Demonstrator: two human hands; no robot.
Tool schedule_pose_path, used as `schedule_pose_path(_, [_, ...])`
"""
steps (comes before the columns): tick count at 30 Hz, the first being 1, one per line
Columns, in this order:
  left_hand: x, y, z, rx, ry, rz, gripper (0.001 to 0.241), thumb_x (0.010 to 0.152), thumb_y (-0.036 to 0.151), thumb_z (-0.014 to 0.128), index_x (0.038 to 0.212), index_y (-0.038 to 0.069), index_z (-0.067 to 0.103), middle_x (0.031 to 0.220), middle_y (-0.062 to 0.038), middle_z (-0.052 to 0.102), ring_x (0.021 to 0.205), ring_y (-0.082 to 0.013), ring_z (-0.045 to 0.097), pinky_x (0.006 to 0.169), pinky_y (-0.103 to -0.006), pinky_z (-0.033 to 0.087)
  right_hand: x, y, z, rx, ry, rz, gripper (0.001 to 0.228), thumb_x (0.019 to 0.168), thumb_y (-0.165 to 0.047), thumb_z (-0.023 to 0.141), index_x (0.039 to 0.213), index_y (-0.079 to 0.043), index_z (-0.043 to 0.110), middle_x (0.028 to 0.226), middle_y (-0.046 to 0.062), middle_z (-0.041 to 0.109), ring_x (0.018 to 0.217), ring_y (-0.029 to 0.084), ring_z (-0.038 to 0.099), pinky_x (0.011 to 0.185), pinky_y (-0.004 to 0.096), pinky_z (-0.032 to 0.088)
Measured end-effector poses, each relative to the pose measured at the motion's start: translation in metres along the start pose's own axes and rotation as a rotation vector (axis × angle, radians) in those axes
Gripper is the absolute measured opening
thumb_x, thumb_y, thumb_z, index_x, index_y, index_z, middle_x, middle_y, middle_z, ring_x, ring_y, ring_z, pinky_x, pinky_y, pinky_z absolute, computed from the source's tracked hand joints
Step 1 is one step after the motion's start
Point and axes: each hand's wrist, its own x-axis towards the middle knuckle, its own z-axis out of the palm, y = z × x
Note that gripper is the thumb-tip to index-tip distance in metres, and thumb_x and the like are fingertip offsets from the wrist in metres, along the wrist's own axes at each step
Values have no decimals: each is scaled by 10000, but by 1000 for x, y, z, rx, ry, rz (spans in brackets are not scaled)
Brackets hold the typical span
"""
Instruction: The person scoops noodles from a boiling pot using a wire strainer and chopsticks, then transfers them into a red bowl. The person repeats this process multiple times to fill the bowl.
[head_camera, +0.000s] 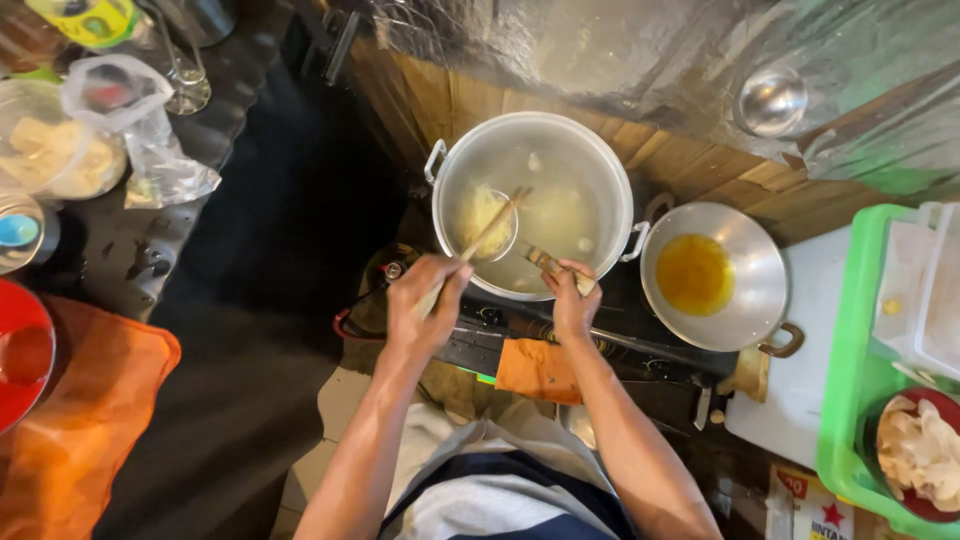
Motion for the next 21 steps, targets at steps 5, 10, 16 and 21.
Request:
schedule_pose_path(5, [20, -90, 97, -202, -51, -234, 149, 928, 120, 734, 1023, 11, 767, 1004, -153, 770, 943, -231, 734, 881, -361, 558, -7, 8, -4, 71, 77, 22, 128, 927, 19, 595, 1052, 38, 615, 1050, 195, 661, 952, 302, 719, 827, 425, 661])
schedule_pose_path(10, [24, -105, 129, -307, -13, -403, 146, 920, 110, 728, 1016, 13, 780, 1024, -126, 771, 963, -212, 718, 901, -320, 563, -17, 11, -10, 78, 174, 77, 179, 915, -40, 618, 1081, 25, 608, 1038, 180, 646, 927, 282, 709, 827, 424, 667])
schedule_pose_path(16, [15, -121, 131, -391, -2, -666, 156, 957, 98, 657, 1041, 38, 775, 911, -131, 777, 829, -227, 737, 774, -325, 595, -20, 7, -10, 117, 169, 106, 181, 921, -51, 627, 1080, 34, 609, 1058, 179, 649, 934, 294, 708, 828, 429, 667])
schedule_pose_path(21, [18, -112, 128, -301, -26, -614, 149, 945, 71, 664, 1024, 38, 785, 945, -117, 777, 847, -185, 737, 777, -264, 601, -15, -1, -8, 99, 172, 129, 188, 903, -39, 609, 1078, 30, 600, 1065, 197, 661, 963, 320, 726, 845, 437, 668])
